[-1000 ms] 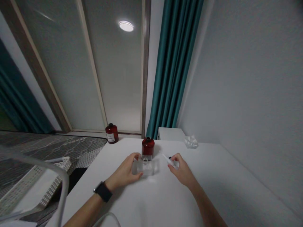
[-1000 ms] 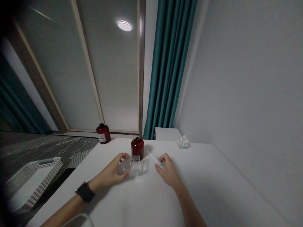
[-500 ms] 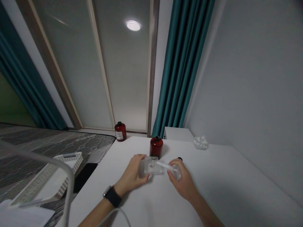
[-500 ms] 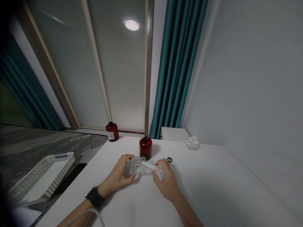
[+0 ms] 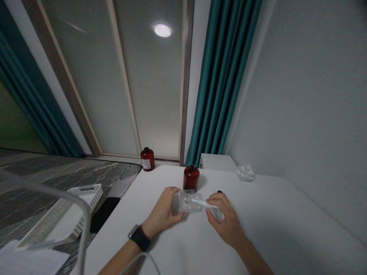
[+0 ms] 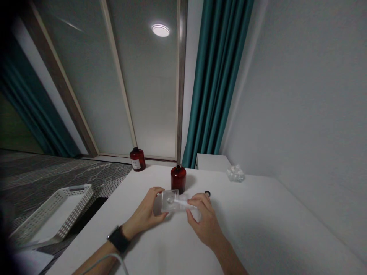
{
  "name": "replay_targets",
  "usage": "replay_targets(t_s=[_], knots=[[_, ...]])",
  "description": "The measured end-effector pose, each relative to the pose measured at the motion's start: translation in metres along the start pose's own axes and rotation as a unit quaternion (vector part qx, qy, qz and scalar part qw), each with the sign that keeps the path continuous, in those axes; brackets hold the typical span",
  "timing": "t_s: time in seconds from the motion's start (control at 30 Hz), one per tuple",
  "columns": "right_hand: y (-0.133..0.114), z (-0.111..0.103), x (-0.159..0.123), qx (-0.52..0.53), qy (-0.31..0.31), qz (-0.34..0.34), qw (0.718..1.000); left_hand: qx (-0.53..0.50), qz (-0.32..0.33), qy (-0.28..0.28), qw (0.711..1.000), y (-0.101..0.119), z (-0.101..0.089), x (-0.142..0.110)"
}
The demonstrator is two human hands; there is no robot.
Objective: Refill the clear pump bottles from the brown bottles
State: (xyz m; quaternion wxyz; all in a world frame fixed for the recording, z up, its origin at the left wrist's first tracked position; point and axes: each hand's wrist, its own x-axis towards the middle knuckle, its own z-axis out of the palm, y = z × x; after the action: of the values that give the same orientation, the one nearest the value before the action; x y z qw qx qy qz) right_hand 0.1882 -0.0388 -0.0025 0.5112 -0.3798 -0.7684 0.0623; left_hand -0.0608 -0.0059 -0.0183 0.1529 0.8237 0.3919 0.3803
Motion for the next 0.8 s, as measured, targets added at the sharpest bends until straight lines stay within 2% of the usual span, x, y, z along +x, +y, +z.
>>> replay_targets(t_s=[0.33, 0.43, 0.63, 0.8], knots=[[-0.006, 0.006, 0.011, 0.002, 0.03, 0.029, 0.999, -0.034, -0.023, -0.025, 0.999, 0.009, 0.003, 0.002], [-0.009, 0.01, 0.018, 0.012, 0.008, 0.021, 1.0, -0.044, -0.023, -0.04, 0.998, 0.008, 0.007, 0.002], [-0.014, 0.031, 0.032, 0.026, -0.055, 0.009, 0.998, -0.063, -0.03, -0.052, 0.996, 0.003, 0.011, -0.002], [-0.011, 0.048, 0.019, 0.018, -0.013, 0.052, 0.998, -0.086, -0.045, -0.072, 0.993, 0.003, 0.012, -0.002]])
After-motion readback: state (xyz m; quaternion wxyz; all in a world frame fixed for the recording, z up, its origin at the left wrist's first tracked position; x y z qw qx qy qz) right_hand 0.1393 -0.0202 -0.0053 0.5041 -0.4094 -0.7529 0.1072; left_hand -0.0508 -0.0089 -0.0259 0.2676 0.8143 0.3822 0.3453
